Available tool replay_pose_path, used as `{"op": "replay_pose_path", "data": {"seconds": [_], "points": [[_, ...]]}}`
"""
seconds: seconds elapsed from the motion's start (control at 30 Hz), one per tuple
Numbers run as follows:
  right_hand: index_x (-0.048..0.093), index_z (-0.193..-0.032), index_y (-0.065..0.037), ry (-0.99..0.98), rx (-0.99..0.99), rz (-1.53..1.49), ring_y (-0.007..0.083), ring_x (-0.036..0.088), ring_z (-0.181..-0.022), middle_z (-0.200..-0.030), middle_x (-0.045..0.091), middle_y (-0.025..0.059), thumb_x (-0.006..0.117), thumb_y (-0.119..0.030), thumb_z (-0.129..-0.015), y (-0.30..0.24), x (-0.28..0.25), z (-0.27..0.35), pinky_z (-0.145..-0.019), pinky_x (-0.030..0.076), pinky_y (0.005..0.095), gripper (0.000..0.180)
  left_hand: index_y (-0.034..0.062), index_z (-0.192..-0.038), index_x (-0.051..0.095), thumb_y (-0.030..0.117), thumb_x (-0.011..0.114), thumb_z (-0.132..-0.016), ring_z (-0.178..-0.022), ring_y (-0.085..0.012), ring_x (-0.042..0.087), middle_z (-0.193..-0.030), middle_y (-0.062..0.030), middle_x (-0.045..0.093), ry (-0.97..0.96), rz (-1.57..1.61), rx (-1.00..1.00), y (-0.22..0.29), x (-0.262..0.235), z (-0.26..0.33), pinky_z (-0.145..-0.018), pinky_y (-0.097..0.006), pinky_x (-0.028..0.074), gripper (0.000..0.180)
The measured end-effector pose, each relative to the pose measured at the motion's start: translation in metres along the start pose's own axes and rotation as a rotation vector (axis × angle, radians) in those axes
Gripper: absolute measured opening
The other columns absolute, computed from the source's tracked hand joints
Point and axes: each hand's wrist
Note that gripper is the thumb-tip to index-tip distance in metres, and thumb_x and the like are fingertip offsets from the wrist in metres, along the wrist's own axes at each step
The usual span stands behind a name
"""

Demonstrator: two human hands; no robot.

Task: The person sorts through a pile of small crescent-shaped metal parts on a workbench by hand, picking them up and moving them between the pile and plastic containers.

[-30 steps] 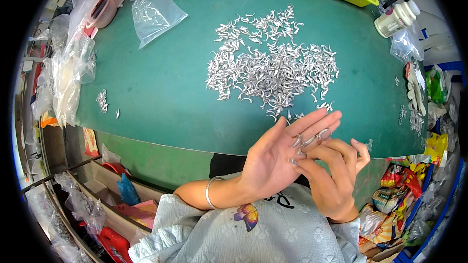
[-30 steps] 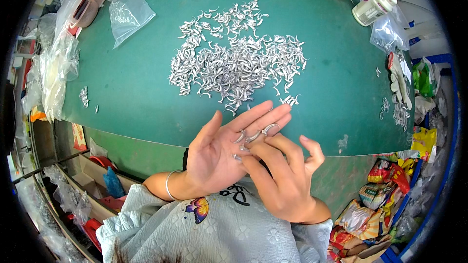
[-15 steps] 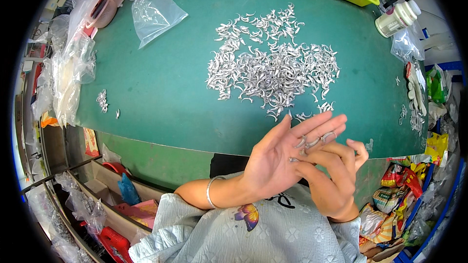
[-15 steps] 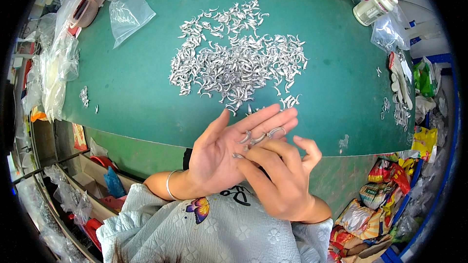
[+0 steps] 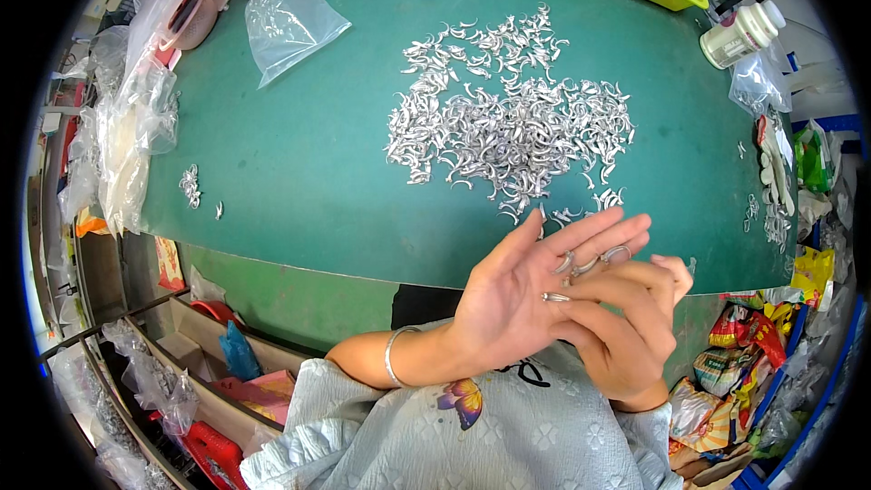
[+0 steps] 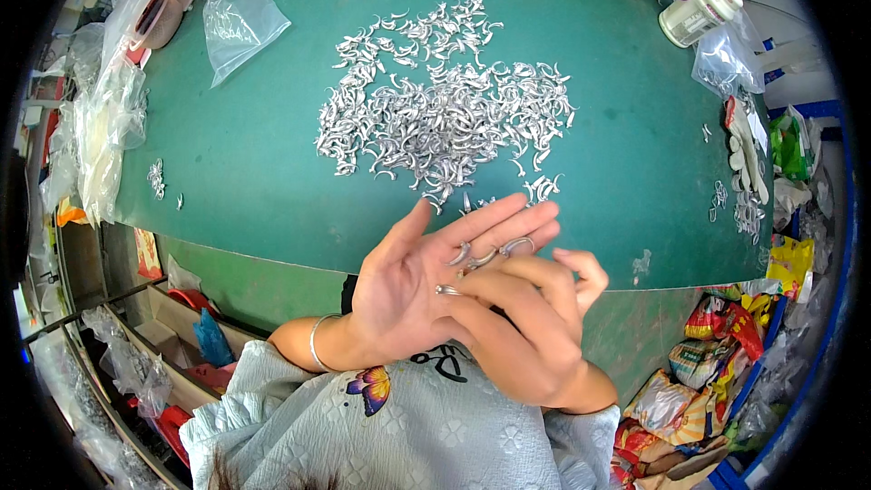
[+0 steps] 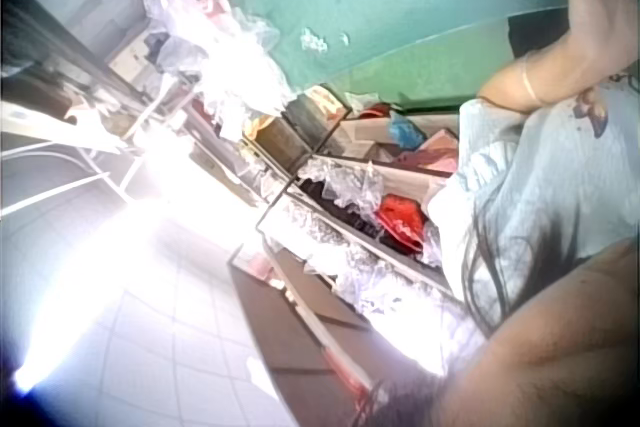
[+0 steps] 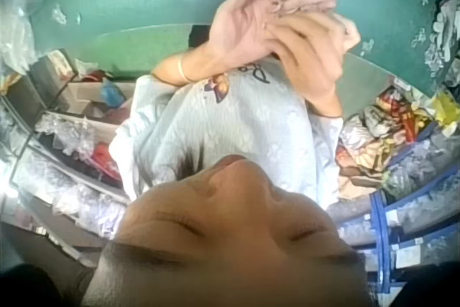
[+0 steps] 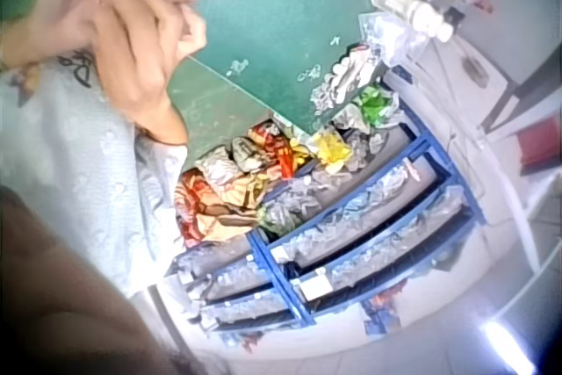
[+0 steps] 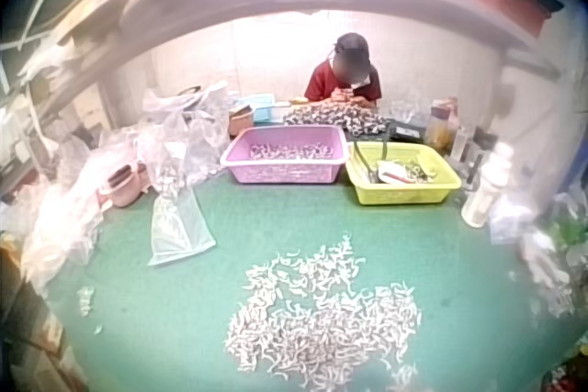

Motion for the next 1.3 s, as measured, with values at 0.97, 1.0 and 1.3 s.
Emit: {"op": "replay_pose_path", "data": {"seconds": [0.97,1.0,1.3], "points": [[0.066,-0.078,-0.009,-0.014,0.150,0.061,0.0195,0.051,-0.090,-0.093,0.059,0.0001,0.071,-0.011,-0.062,-0.009,0.012,-0.004,-0.086,0.027,0.0415,0.017,-0.0008,-0.139,0.024,0.042,0.017,-0.097,-0.136,-0.0291,0.018,-0.145,-0.0185,0.023,0.058,-0.331,0.122,-0.004,-0.003,-0.001,-0.111,-0.041,0.016,0.060],[0.065,-0.077,-0.009,-0.003,0.150,0.051,0.0198,0.052,-0.088,-0.091,0.060,0.0003,0.071,-0.009,-0.061,-0.009,0.011,-0.005,-0.085,0.028,0.0404,0.017,-0.0008,-0.137,0.028,0.040,0.021,-0.097,-0.133,-0.0285,0.023,-0.142,-0.0182,0.028,0.092,-0.315,0.131,-0.005,-0.002,-0.001,-0.109,-0.041,0.020,0.058],[0.060,-0.075,-0.001,-0.042,0.448,-0.561,0.0205,0.052,-0.074,-0.078,0.060,0.0073,0.066,0.003,-0.066,0.019,-0.006,-0.008,-0.071,0.037,0.0302,0.011,0.0006,-0.109,0.059,-0.003,0.058,-0.082,-0.070,-0.0051,0.044,-0.079,-0.0003,0.051,0.239,-0.977,0.154,0.011,-0.002,0.017,-0.063,-0.020,0.036,0.028]]}}
Point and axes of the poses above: each hand's wrist, its own z-axis away from the middle knuckle, its own x-axis out of the palm, y = z × x
